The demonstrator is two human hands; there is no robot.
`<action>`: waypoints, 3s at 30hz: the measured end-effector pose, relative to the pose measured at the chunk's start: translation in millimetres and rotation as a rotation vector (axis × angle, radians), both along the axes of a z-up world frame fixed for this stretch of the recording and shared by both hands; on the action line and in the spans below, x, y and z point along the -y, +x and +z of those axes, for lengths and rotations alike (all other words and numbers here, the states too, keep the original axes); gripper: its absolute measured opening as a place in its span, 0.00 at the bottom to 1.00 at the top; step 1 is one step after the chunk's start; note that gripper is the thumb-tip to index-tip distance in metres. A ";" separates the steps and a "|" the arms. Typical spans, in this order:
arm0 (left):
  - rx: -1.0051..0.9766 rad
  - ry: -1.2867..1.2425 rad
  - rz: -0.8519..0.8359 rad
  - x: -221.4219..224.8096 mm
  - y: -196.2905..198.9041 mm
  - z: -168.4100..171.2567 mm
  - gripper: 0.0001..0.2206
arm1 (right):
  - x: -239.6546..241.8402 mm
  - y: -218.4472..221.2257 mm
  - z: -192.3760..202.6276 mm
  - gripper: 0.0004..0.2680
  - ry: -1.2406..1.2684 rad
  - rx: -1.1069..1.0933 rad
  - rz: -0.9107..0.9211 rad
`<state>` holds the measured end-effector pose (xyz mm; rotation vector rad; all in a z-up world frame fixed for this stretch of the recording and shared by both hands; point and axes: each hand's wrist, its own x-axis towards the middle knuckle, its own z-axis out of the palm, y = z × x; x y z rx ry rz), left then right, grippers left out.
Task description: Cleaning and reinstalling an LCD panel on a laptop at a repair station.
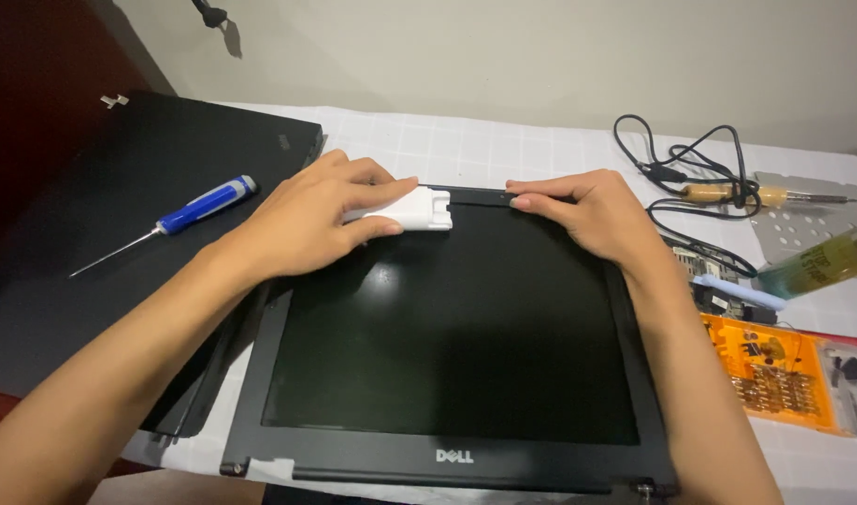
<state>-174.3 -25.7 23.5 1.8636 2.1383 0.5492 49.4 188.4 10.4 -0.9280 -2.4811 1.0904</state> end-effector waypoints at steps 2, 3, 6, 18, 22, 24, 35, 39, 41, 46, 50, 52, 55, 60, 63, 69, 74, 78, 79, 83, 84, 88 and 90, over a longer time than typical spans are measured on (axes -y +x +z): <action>-0.021 0.003 -0.013 4.4 2.7 -0.9 0.23 | 2.9 -0.1 2.0 0.09 0.000 0.001 -0.012; -0.042 0.006 -0.025 6.8 4.0 -1.6 0.23 | 4.6 -0.2 2.8 0.09 0.001 0.002 -0.024; -0.016 0.023 -0.047 19.7 13.1 0.4 0.23 | -0.7 0.9 -3.8 0.09 0.005 -0.013 -0.023; -0.001 0.182 -0.184 125.4 73.2 -25.9 0.26 | 3.0 1.9 4.5 0.09 -0.064 0.006 -0.013; 0.045 0.237 -0.171 136.3 84.0 -31.5 0.26 | 11.2 0.9 15.1 0.09 -0.113 0.052 -0.075; 0.079 0.216 -0.145 136.5 86.3 -33.5 0.26 | 9.3 1.6 13.3 0.10 -0.088 0.056 -0.056; 0.068 0.296 -0.252 100.6 119.8 -23.4 0.21 | -0.4 4.2 5.8 0.10 -0.054 0.047 -0.038; 0.078 0.229 -0.279 84.8 134.9 -20.9 0.21 | -5.4 6.0 2.0 0.11 -0.018 0.034 0.017; 0.056 0.234 -0.297 77.1 141.1 -22.4 0.22 | -11.3 7.7 -3.6 0.11 0.009 0.020 0.055; -0.041 0.255 -0.312 66.4 149.6 -22.6 0.21 | -10.4 11.0 2.2 0.11 -0.001 0.012 0.123; -0.105 0.210 -0.285 50.9 142.2 -22.2 0.24 | -16.9 11.3 -3.3 0.11 -0.012 0.013 0.159; -0.187 0.250 -0.277 32.7 129.2 -23.1 0.24 | -22.2 10.3 -8.7 0.12 -0.008 0.017 0.167; -0.254 0.214 -0.244 -2.8 101.1 -23.0 0.24 | -28.6 8.5 -13.8 0.11 0.026 -0.049 0.221; -0.212 0.062 -0.116 -51.5 61.8 -21.8 0.26 | -28.8 9.9 -11.0 0.15 -0.013 -0.007 0.186; -0.120 0.021 -0.025 -56.1 68.0 3.3 0.22 | -21.9 12.7 -6.1 0.13 -0.080 -0.085 0.106; -0.122 0.040 -0.004 -54.8 75.6 1.9 0.22 | -9.0 17.2 1.0 0.11 0.054 -0.058 0.097; -0.140 0.096 -0.092 -40.4 84.5 -8.9 0.22 | -26.9 9.9 -15.4 0.07 0.023 -0.067 0.097; -0.160 0.244 -0.249 -8.0 111.9 -26.5 0.25 | -28.7 9.2 -12.6 0.11 -0.012 -0.016 0.115; -0.162 0.244 -0.252 2.0 119.2 -25.7 0.25 | -26.5 10.0 -9.1 0.11 -0.011 -0.019 0.112; -0.016 0.220 -0.308 36.3 143.7 -20.2 0.24 | -21.1 12.1 -4.0 0.11 -0.056 -0.004 0.079; 0.053 0.220 -0.325 42.0 148.4 -17.8 0.24 | -22.0 12.5 -3.7 0.11 -0.046 -0.011 0.087; 0.057 0.227 -0.334 47.8 153.9 -29.3 0.25 | -22.6 13.9 -4.2 0.12 -0.077 -0.023 0.082; 0.040 0.227 -0.331 48.1 153.9 -32.6 0.27 | -25.9 14.3 -8.1 0.11 -0.060 -0.062 0.123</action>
